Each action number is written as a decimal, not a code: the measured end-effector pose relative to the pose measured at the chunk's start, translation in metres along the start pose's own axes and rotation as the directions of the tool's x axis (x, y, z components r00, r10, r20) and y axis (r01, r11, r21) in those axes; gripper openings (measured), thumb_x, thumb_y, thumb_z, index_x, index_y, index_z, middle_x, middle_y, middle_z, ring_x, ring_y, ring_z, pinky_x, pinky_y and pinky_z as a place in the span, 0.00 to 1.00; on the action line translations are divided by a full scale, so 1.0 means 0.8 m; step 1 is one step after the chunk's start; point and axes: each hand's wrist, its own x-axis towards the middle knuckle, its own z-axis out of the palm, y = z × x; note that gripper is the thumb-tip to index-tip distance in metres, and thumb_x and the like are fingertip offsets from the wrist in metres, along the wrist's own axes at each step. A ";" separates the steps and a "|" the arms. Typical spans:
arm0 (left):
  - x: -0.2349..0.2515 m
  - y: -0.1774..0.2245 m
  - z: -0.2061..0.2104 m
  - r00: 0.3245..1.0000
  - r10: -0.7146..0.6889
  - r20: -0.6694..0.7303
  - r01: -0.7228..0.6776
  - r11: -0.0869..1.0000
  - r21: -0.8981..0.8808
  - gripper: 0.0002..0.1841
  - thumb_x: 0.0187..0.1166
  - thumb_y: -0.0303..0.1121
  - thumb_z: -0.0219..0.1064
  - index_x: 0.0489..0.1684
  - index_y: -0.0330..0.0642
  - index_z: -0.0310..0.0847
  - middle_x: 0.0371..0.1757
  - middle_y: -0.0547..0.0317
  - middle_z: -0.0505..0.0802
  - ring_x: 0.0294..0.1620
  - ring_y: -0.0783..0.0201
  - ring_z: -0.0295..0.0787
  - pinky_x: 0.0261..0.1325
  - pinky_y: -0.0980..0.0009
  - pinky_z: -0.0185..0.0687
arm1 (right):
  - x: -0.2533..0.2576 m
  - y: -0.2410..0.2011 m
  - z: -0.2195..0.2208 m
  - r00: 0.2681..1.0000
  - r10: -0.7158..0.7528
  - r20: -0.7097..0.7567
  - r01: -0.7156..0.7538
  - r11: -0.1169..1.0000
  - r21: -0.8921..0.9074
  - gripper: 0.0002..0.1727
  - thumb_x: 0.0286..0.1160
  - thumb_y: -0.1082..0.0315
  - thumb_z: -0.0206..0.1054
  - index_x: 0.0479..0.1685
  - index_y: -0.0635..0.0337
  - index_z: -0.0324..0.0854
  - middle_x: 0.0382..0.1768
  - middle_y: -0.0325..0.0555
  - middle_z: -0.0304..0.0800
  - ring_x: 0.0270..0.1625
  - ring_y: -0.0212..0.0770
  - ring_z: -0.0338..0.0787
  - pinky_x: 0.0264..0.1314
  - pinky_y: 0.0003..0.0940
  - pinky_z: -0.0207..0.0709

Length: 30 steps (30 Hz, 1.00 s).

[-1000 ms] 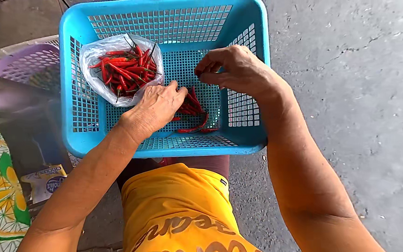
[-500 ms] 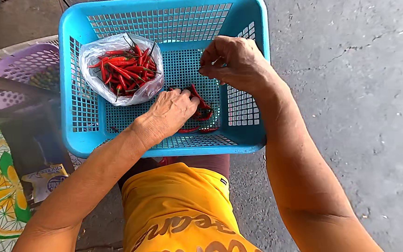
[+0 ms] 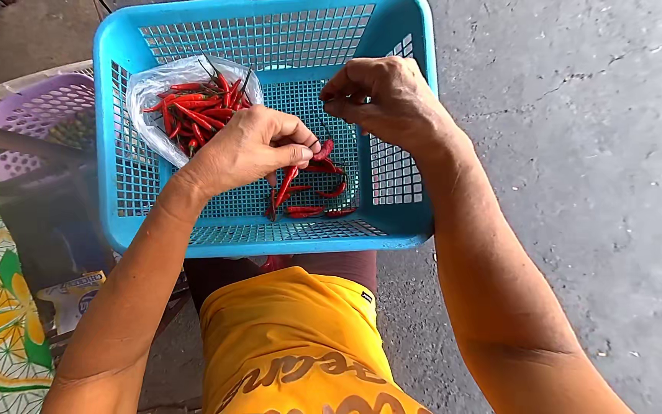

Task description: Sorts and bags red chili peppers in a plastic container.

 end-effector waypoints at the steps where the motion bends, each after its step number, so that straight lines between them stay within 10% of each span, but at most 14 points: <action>1: -0.002 0.000 -0.004 1.000 0.027 -0.001 -0.027 0.997 -0.070 0.07 0.84 0.28 0.66 0.48 0.37 0.90 0.35 0.62 0.95 0.30 0.74 0.91 0.33 0.80 0.89 | 0.000 0.000 0.000 1.000 -0.006 -0.002 0.006 1.000 0.005 0.09 0.82 0.65 0.67 0.50 0.57 0.88 0.42 0.43 0.92 0.37 0.32 0.88 0.40 0.30 0.81; 12: -0.062 0.022 -0.086 0.899 0.078 -0.432 0.120 0.902 0.414 0.14 0.86 0.47 0.64 0.55 0.49 0.87 0.46 0.74 0.93 0.41 0.84 0.90 0.45 0.85 0.87 | 0.001 0.006 0.003 0.997 0.048 0.059 -0.046 0.998 -0.040 0.08 0.82 0.66 0.67 0.50 0.59 0.88 0.42 0.48 0.93 0.43 0.42 0.92 0.49 0.44 0.84; 16: -0.063 0.019 -0.076 0.875 0.045 -0.482 0.320 0.693 0.646 0.21 0.87 0.47 0.60 0.66 0.44 0.85 0.72 0.42 0.84 0.73 0.51 0.81 0.70 0.54 0.77 | 0.003 0.008 0.005 0.989 0.077 0.123 -0.067 0.994 -0.083 0.13 0.81 0.63 0.70 0.54 0.62 0.87 0.49 0.55 0.91 0.50 0.52 0.90 0.57 0.54 0.80; 21: -0.036 0.034 0.014 0.987 0.066 -0.147 0.060 0.695 0.717 0.10 0.82 0.36 0.69 0.50 0.41 0.90 0.47 0.46 0.91 0.42 0.48 0.91 0.42 0.48 0.86 | 0.002 0.011 0.005 0.986 0.082 0.143 -0.070 0.994 -0.081 0.14 0.82 0.62 0.69 0.55 0.63 0.86 0.51 0.57 0.89 0.51 0.53 0.89 0.57 0.54 0.79; 24: -0.029 0.031 0.053 0.979 -0.188 0.077 0.042 0.559 0.828 0.15 0.76 0.34 0.75 0.59 0.44 0.87 0.50 0.46 0.89 0.38 0.44 0.90 0.34 0.49 0.82 | 0.003 0.010 0.005 0.982 0.084 0.167 -0.071 0.994 -0.084 0.13 0.82 0.63 0.69 0.53 0.63 0.87 0.48 0.56 0.91 0.50 0.54 0.91 0.57 0.57 0.80; 30: -0.039 0.009 0.053 0.932 -0.357 0.065 0.087 0.393 0.915 0.21 0.72 0.23 0.72 0.65 0.42 0.83 0.55 0.41 0.88 0.37 0.42 0.90 0.33 0.50 0.83 | 0.001 0.000 0.007 0.930 0.172 0.324 -0.123 0.978 -0.167 0.21 0.73 0.48 0.77 0.48 0.58 0.88 0.39 0.51 0.92 0.46 0.55 0.91 0.50 0.65 0.77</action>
